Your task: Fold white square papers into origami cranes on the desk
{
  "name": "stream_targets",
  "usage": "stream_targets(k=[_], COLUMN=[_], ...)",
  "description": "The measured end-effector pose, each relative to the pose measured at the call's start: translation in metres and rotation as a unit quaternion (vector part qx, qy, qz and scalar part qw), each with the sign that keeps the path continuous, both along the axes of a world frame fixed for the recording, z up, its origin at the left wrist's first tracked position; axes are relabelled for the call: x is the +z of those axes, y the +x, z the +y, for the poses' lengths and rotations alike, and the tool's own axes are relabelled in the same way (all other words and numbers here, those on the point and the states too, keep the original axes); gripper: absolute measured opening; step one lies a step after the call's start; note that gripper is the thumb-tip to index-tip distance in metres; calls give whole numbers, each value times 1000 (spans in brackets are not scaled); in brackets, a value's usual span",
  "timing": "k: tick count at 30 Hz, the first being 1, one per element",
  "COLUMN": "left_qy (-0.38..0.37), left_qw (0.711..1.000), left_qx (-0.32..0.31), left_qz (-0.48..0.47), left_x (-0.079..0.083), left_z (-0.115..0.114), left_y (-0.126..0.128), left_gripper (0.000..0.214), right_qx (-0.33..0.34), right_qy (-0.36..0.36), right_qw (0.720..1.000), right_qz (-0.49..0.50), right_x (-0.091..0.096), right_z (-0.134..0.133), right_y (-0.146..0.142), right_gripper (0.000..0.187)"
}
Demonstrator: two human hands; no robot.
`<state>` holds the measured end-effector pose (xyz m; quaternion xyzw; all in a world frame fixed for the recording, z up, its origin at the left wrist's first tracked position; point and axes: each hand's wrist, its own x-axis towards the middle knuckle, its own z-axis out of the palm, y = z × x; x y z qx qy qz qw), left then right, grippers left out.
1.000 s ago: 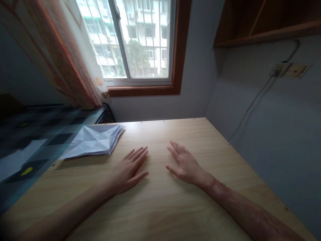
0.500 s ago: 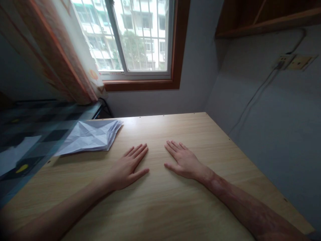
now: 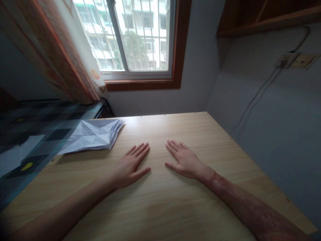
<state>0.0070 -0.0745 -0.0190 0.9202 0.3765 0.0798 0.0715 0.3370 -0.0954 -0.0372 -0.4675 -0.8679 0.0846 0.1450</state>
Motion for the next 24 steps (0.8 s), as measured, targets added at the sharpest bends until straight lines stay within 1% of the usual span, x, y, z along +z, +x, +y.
stream_targets(k=[11, 17, 20, 22, 24], left_qy=[-14, -30, -52, -57, -34], left_qw=[1000, 999, 998, 998, 999], left_qx=[9, 2, -17, -16, -5], left_qz=[22, 14, 5, -21, -37], left_x=[8, 14, 26, 40, 58], left_z=[-3, -2, 7, 18, 32], left_y=[3, 2, -7, -19, -39], left_gripper=[91, 90, 84, 76, 77], right_qx=[3, 6, 12, 17, 20], right_qy=[-12, -6, 6, 20, 35], right_qw=[1000, 1000, 1000, 998, 995], right_qz=[-24, -5, 28, 58, 88], right_x=[3, 2, 1, 0, -2], right_z=[1, 1, 1, 2, 3], right_y=[0, 0, 2, 4, 6], right_gripper=[85, 84, 85, 82, 78])
